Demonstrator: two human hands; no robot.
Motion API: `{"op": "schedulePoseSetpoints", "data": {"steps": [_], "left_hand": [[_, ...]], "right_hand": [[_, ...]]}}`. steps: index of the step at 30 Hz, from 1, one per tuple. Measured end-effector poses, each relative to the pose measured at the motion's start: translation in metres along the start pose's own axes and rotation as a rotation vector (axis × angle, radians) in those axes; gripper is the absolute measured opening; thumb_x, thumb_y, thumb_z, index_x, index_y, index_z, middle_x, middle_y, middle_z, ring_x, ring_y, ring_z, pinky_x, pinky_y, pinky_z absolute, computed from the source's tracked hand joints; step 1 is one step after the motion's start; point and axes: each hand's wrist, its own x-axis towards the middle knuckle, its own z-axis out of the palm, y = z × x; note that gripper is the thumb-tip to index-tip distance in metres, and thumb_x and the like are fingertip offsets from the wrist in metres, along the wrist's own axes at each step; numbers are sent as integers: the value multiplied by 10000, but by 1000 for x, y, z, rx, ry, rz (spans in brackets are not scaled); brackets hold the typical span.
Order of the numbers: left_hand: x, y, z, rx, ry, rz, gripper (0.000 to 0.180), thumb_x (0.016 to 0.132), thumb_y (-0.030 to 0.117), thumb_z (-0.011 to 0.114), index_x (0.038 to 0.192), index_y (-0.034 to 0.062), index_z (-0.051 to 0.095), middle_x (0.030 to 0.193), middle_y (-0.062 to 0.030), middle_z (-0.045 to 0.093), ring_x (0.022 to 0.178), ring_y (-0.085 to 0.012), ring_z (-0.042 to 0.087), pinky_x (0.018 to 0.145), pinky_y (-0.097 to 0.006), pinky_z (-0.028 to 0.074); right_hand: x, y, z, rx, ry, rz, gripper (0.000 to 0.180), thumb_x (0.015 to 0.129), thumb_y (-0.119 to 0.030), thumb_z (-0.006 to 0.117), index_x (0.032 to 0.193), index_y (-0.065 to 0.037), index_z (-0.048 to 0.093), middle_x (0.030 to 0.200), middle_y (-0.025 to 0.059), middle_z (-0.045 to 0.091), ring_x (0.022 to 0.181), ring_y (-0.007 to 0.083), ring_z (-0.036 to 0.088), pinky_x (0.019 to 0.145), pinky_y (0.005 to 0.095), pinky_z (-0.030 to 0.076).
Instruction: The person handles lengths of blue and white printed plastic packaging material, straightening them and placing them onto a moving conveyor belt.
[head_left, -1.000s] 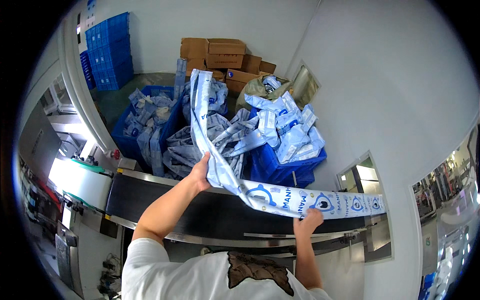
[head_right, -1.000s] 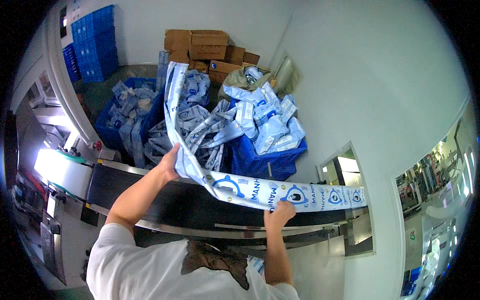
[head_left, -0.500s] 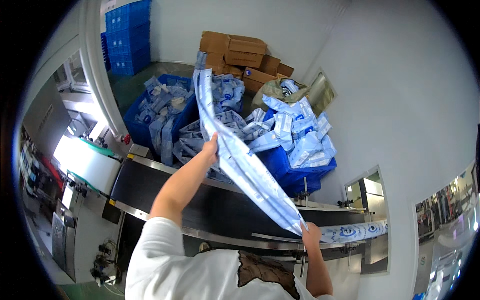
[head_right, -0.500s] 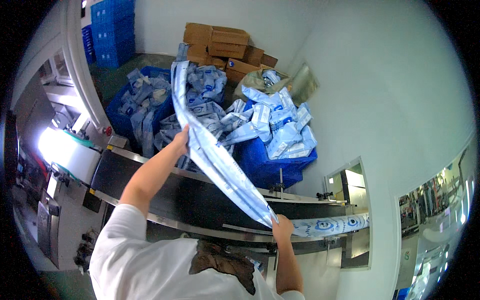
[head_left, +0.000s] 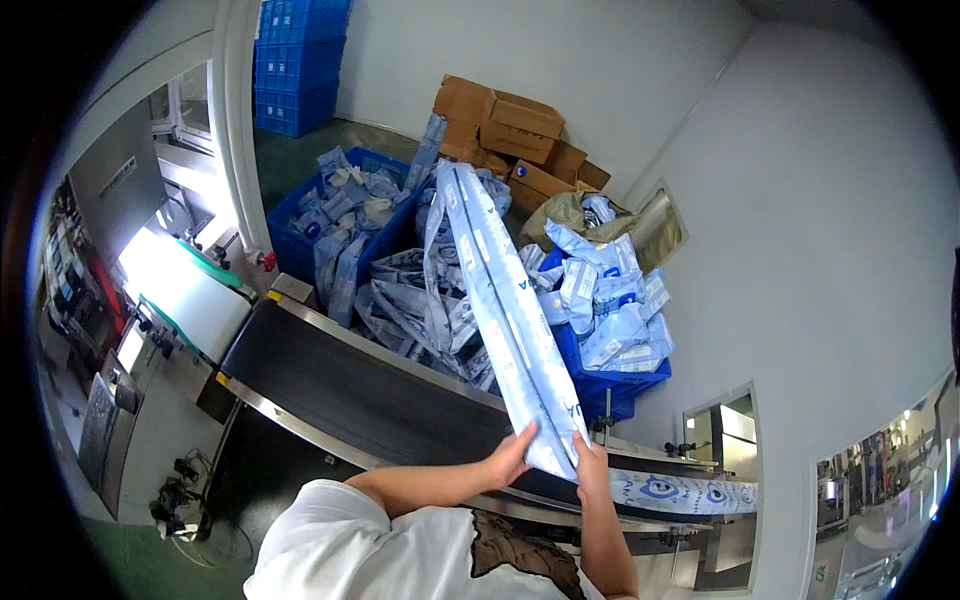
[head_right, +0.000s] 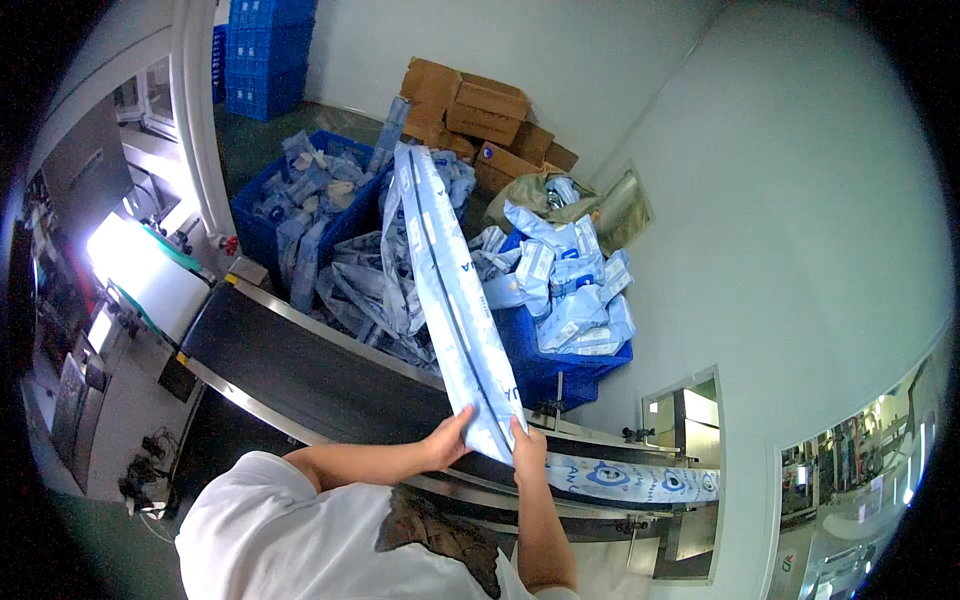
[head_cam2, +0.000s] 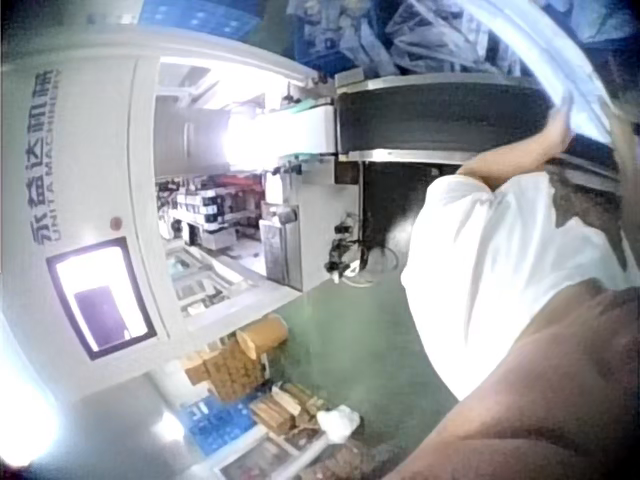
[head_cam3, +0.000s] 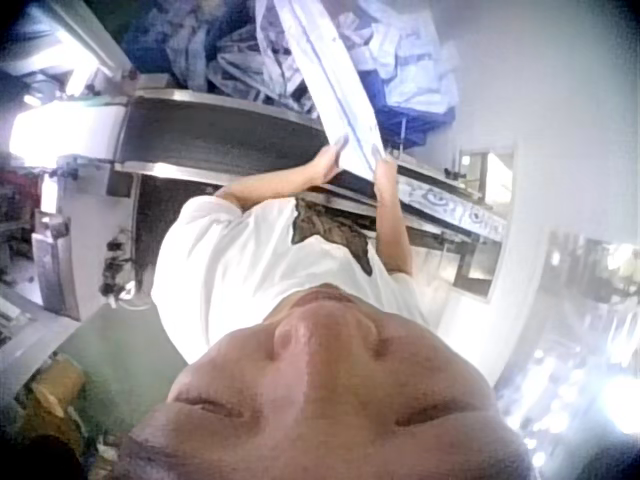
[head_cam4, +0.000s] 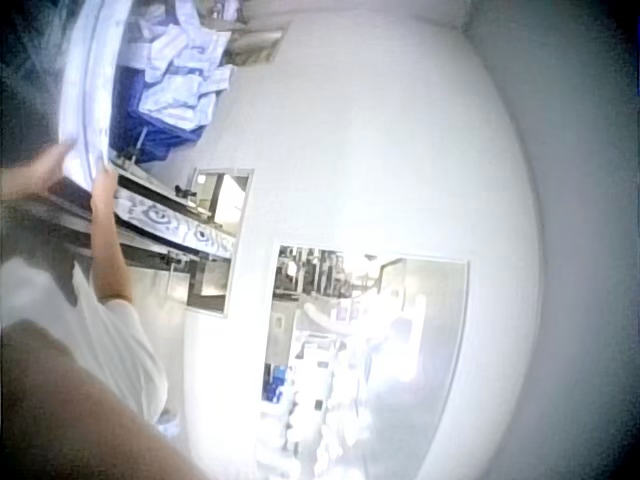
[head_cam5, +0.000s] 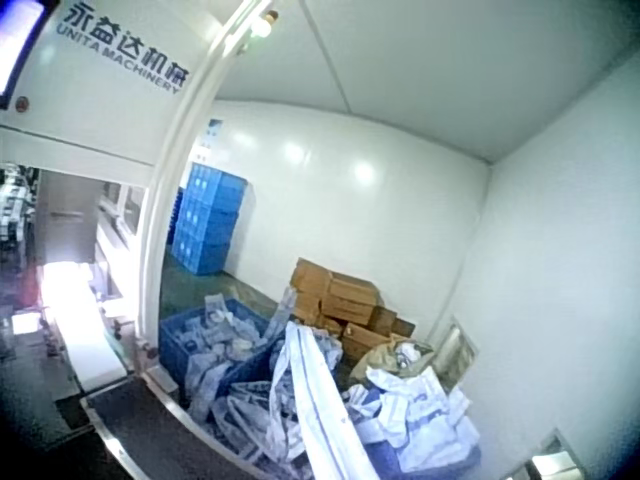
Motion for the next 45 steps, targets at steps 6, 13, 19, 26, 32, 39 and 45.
{"op": "schedulePoseSetpoints", "data": {"steps": [6, 13, 19, 26, 32, 39, 45], "left_hand": [[-13, 17, -26, 233, 193, -41, 393, 859, 336, 549, 1113, 37, 520, 1048, -65, 583, 953, -184, 564, 824, -335, 456], [-35, 48, -34, 357, 287, -25, 383, 871, 357, 518, 1078, 35, 532, 992, -75, 601, 889, -197, 590, 755, -381, 468], [-40, 90, -33, 419, 360, 84, 387, 860, 318, 548, 1064, -10, 527, 954, -104, 611, 836, -218, 605, 702, -370, 485], [-11, 142, -34, 500, 351, 65, 355, 843, 183, 518, 1108, -51, 477, 984, -134, 598, 837, -262, 614, 714, -393, 510], [81, 211, -62, 760, 360, -98, 383, 816, 233, 591, 1103, -9, 511, 951, -118, 616, 817, -255, 625, 713, -441, 508], [155, 143, 1, 585, 639, 475, 844, 754, 576, 562, 1174, -132, 378, 1155, -255, 471, 1043, -294, 483, 878, -362, 399], [60, 13, 1, 231, 165, 117, 712, 853, 483, 483, 1272, -69, 320, 1253, -170, 438, 1125, -253, 449, 955, -350, 348]], "right_hand": [[1, 32, 31, -292, -23, -202, 317, 844, -285, 570, 716, 3, 602, 606, 0, 536, 553, 94, 430, 509, 276, 346], [-69, -25, 16, -897, -145, -825, 451, 652, -251, 705, 1029, -63, 544, 968, 130, 508, 934, 308, 472, 770, 404, 378], [-54, 3, -91, -1145, 54, -713, 559, 539, -100, 694, 1074, -88, 535, 1055, 102, 486, 1030, 308, 435, 872, 405, 344], [-22, 69, -170, -1260, 371, -415, 396, 554, -23, 632, 942, -74, 571, 979, 106, 541, 937, 303, 494, 829, 403, 394], [-13, 70, -129, -1198, 222, -543, 208, 598, -111, 632, 794, -50, 597, 820, 113, 556, 831, 321, 525, 697, 410, 439], [-23, 68, -110, -955, 301, -392, 388, 792, -383, 557, 728, -3, 602, 681, 189, 555, 669, 379, 540, 612, 439, 405], [-31, 62, -84, -701, 307, -291, 421, 818, -412, 528, 754, -12, 641, 668, 191, 592, 632, 319, 573, 595, 387, 411]]}}
